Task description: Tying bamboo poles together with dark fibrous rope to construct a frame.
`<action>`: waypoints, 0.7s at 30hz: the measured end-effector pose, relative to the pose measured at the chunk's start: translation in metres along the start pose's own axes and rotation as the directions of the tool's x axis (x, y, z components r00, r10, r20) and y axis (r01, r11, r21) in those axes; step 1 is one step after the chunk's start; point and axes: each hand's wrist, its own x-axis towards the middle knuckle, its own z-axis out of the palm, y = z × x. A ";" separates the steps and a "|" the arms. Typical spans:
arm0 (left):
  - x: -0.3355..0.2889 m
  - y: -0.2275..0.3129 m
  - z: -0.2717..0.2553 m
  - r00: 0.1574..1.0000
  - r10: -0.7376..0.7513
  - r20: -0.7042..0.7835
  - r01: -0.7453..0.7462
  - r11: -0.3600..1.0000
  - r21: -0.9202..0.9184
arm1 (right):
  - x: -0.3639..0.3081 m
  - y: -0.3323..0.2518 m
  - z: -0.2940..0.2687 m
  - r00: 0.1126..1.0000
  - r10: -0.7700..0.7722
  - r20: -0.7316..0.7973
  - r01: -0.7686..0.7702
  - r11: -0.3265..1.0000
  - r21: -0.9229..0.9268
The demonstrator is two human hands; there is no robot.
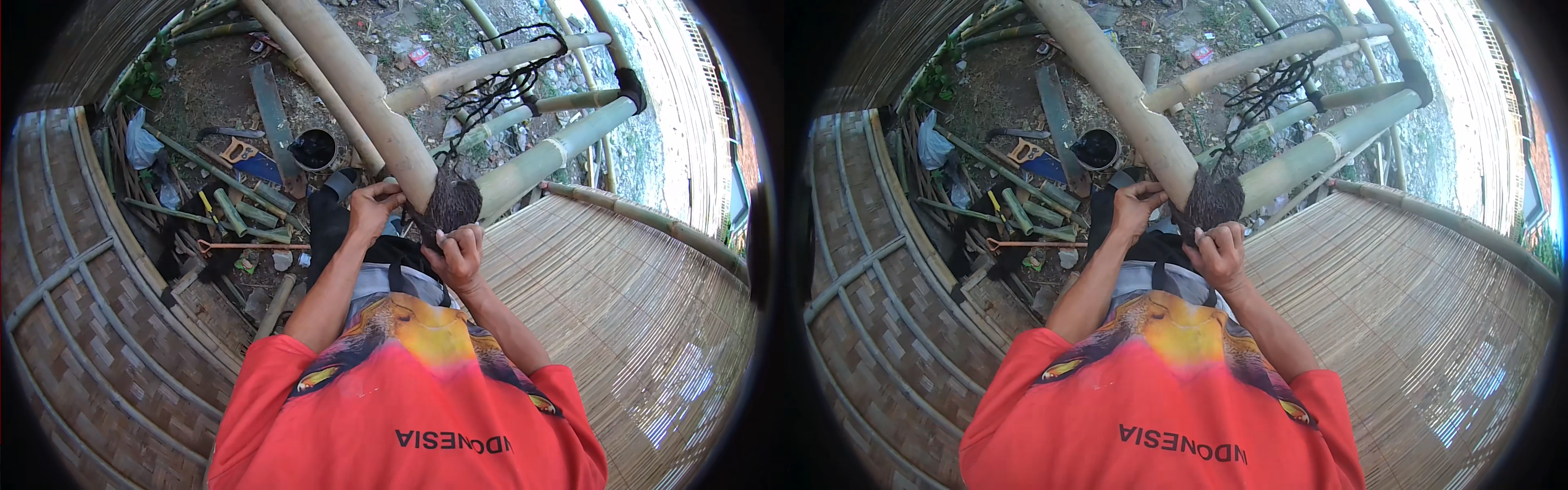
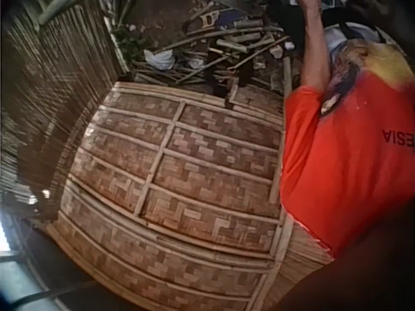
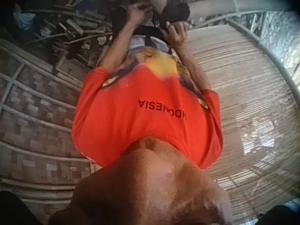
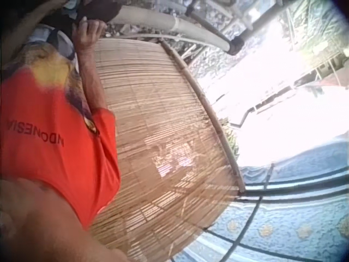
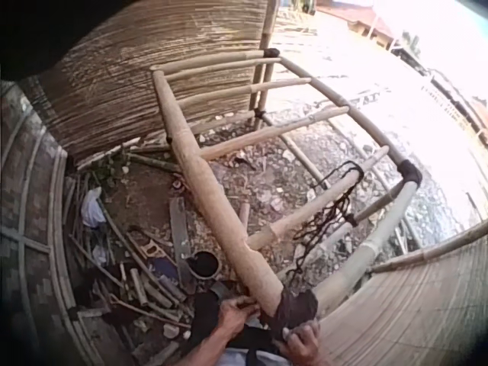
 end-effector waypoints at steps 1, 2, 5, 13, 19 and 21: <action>-0.006 0.002 0.002 0.998 -0.048 0.030 0.047 0.998 0.030 | 0.000 0.000 0.000 1.000 -0.014 -0.008 0.014 1.000 0.003; -0.014 -0.001 0.004 0.999 -0.038 0.029 0.038 0.999 0.030 | 0.000 -0.001 -0.002 1.000 -0.005 -0.003 0.005 1.000 -0.002; -0.026 -0.005 -0.002 0.956 0.113 0.270 -0.109 0.994 -0.029 | -0.004 -0.002 -0.004 1.000 0.004 -0.009 -0.004 1.000 -0.008; -0.058 0.015 0.021 0.912 0.319 0.257 -0.378 0.897 0.227 | -0.011 -0.003 -0.010 0.999 0.006 -0.046 -0.007 1.000 -0.011; -0.055 0.014 0.021 0.909 0.253 0.332 -0.314 0.938 0.147 | 0.005 0.016 -0.055 0.937 0.345 0.049 -0.323 0.809 0.491; -0.052 0.010 0.022 0.918 0.283 0.280 -0.346 0.914 0.211 | 0.028 0.049 -0.050 0.840 0.532 -0.110 -0.451 0.795 0.406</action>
